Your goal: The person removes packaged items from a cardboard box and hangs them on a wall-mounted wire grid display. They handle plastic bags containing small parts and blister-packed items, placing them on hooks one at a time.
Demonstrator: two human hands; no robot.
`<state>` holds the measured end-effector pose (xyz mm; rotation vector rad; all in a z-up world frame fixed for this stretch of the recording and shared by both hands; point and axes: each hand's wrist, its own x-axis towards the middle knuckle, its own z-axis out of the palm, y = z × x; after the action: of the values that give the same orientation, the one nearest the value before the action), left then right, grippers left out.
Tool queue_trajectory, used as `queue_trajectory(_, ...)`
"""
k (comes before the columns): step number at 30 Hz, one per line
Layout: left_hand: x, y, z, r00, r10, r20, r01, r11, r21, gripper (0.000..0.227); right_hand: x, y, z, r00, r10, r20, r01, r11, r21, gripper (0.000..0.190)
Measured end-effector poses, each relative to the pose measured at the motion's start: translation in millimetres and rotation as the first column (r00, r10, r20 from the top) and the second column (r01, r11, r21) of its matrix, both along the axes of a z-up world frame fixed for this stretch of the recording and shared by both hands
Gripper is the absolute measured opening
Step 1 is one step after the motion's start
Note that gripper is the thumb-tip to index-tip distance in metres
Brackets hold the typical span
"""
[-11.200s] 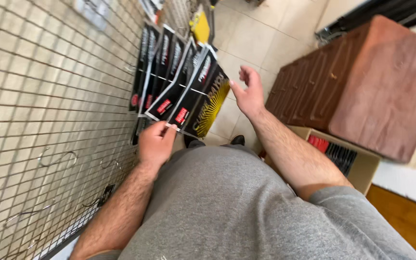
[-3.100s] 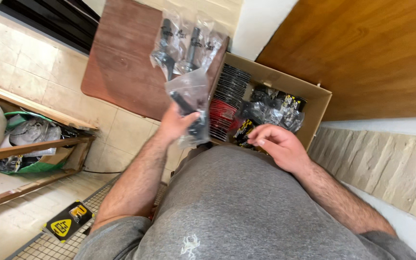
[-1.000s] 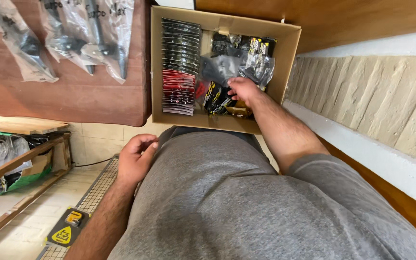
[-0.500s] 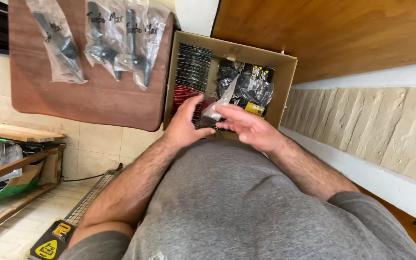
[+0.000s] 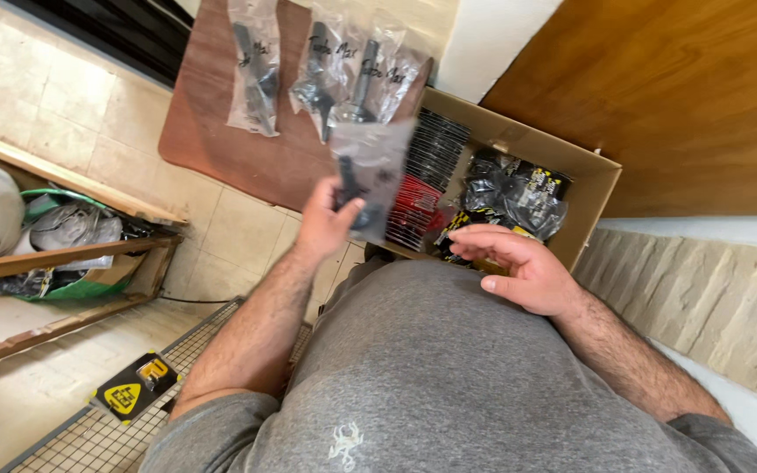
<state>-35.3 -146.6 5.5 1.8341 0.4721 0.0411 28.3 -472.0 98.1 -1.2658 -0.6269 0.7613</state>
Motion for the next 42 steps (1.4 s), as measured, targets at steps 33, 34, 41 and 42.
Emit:
queue_trajectory(33, 24, 20, 19, 0.962, -0.098, 0.257, 0.005, 0.940, 0.341, 0.027, 33, -100, -203, 0.409, -0.884, -0.225, 0.147, 0.307, -0.940, 0.067)
queue_trajectory(34, 15, 14, 18, 0.963, -0.094, 0.252, -0.001, 0.936, 0.351, 0.027, 36, -99, -209, 0.415, -0.879, -0.235, 0.141, 0.318, -0.938, 0.067)
queue_trajectory(41, -24, -17, 15, 0.997, -0.029, 0.065, 0.020, 0.991, 0.136, 0.024, 15, -137, -354, 0.384, -0.910, -0.158, 0.342, 0.299, -0.891, 0.074)
queue_trajectory(42, -26, -23, 20, 0.999, -0.025, 0.031, 0.022, 0.993, 0.116, 0.023, 17, -134, -341, 0.416, -0.902, -0.116, 0.342, 0.273, -0.899, 0.071)
